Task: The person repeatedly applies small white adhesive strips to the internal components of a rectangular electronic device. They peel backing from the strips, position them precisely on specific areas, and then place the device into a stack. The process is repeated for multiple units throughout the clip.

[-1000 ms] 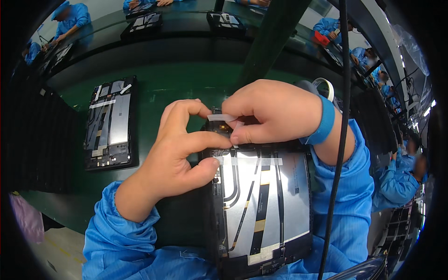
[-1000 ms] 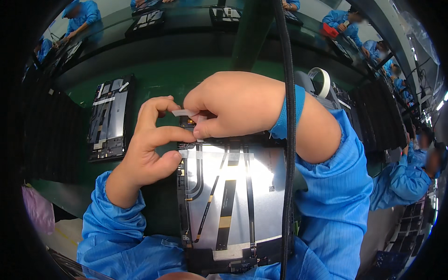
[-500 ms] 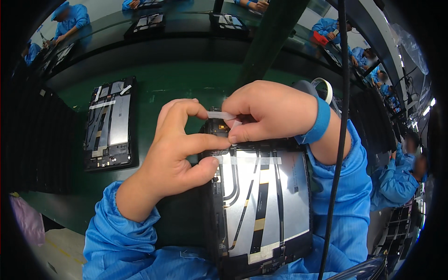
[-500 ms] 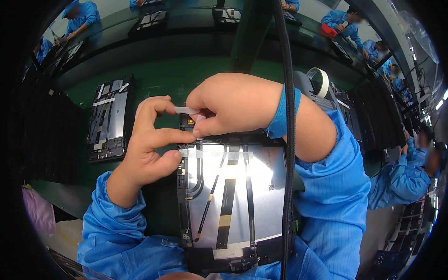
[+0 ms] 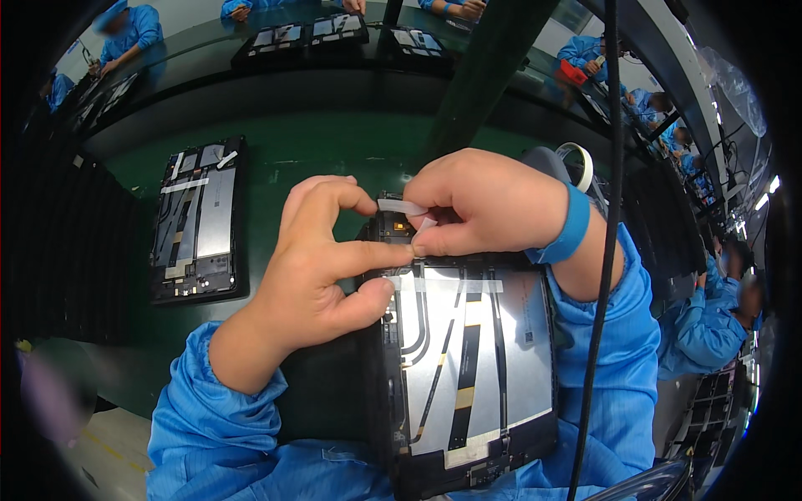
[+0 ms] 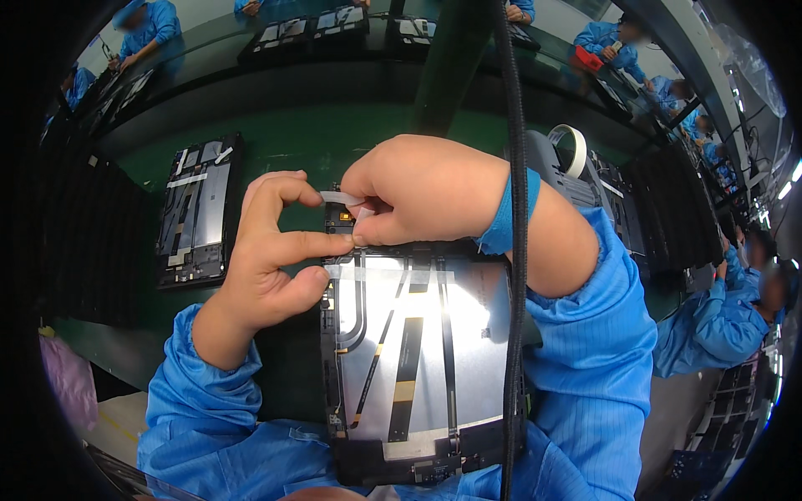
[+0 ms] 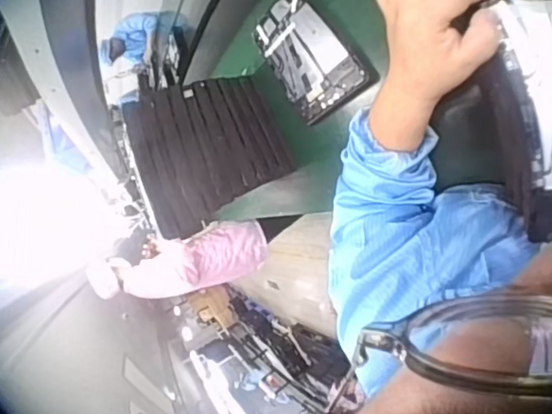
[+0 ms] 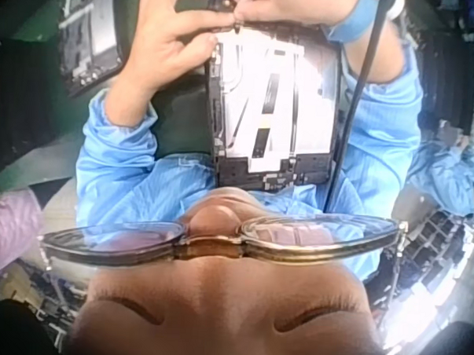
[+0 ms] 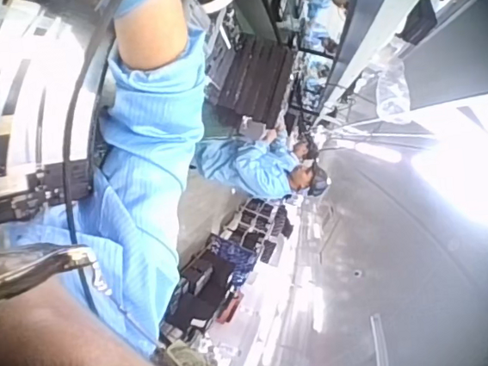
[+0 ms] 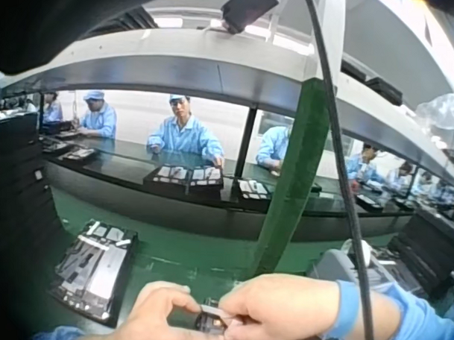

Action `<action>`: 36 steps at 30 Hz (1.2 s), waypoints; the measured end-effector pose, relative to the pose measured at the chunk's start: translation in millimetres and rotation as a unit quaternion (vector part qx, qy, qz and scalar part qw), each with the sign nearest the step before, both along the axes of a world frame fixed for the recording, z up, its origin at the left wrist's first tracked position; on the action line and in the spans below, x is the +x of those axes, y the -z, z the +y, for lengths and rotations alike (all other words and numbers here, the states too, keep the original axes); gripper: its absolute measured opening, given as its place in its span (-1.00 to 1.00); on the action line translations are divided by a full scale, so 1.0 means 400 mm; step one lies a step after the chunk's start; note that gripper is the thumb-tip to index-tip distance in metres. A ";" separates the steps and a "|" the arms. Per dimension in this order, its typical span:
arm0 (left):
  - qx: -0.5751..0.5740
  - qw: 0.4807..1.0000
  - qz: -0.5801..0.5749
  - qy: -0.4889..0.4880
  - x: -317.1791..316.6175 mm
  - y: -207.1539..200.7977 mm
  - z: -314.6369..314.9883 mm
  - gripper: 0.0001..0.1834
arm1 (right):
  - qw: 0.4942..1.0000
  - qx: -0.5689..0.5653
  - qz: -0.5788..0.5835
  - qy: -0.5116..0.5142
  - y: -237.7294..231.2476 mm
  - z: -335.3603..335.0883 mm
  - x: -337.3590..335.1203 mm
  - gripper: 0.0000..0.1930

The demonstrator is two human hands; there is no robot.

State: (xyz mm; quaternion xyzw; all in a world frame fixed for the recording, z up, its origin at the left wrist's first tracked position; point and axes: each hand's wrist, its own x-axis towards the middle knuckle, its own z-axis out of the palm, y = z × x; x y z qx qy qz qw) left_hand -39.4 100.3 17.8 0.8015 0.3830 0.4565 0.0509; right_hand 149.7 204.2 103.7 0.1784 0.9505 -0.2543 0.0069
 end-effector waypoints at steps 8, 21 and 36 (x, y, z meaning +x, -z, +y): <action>0.044 0.998 0.050 -0.009 -0.005 -0.003 -0.006 -0.67 | 0.999 -0.017 0.005 0.036 0.001 -0.007 -0.003 -0.81; 0.007 0.999 0.047 0.004 -0.003 -0.006 -0.009 -0.70 | 0.976 -0.102 0.083 0.175 0.014 -0.030 0.005 -0.87; 0.024 0.996 0.085 0.004 0.002 -0.010 -0.017 -0.70 | 0.947 -0.137 0.096 0.273 0.050 -0.029 0.001 -0.69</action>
